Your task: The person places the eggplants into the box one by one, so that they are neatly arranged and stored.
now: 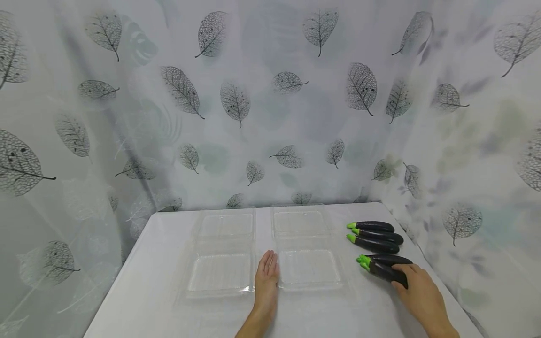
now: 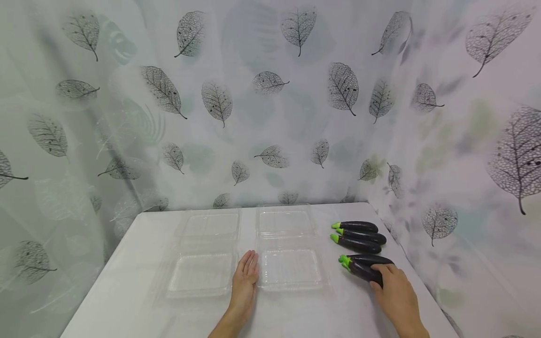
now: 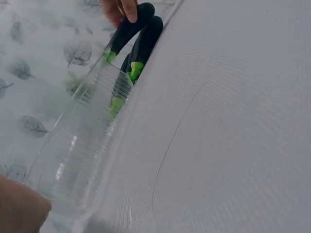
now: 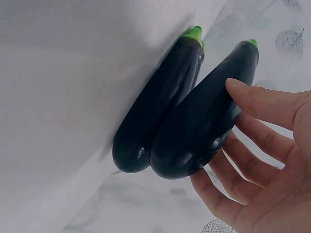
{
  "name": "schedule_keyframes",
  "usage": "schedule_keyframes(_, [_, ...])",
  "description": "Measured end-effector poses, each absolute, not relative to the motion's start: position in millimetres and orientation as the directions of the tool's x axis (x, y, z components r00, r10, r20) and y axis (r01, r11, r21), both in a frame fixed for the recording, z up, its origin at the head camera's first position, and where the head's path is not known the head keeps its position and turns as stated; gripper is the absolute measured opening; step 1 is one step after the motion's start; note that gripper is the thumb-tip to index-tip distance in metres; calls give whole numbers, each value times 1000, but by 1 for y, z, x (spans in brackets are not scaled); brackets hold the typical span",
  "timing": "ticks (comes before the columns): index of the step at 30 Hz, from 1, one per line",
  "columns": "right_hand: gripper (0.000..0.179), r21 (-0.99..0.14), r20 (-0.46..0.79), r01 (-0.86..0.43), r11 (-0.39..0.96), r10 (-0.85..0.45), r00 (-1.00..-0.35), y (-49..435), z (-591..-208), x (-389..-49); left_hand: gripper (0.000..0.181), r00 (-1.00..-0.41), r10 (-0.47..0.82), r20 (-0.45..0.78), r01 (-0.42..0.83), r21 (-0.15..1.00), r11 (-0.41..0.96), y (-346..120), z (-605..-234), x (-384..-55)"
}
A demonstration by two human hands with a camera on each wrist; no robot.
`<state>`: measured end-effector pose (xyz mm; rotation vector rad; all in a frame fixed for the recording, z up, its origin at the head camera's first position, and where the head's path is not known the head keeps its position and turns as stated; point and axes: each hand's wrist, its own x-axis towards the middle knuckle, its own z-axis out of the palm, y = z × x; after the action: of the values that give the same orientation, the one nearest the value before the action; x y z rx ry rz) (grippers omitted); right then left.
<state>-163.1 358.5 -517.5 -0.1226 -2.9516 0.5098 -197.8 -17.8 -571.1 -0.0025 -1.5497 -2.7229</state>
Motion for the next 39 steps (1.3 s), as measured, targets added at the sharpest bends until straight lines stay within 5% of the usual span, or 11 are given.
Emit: schedule_keyframes(39, [43,-373,290,-42,927,74,-954,302,-495,-183,67,-1000,-11,13,17,840,-542,-19,-569,-197])
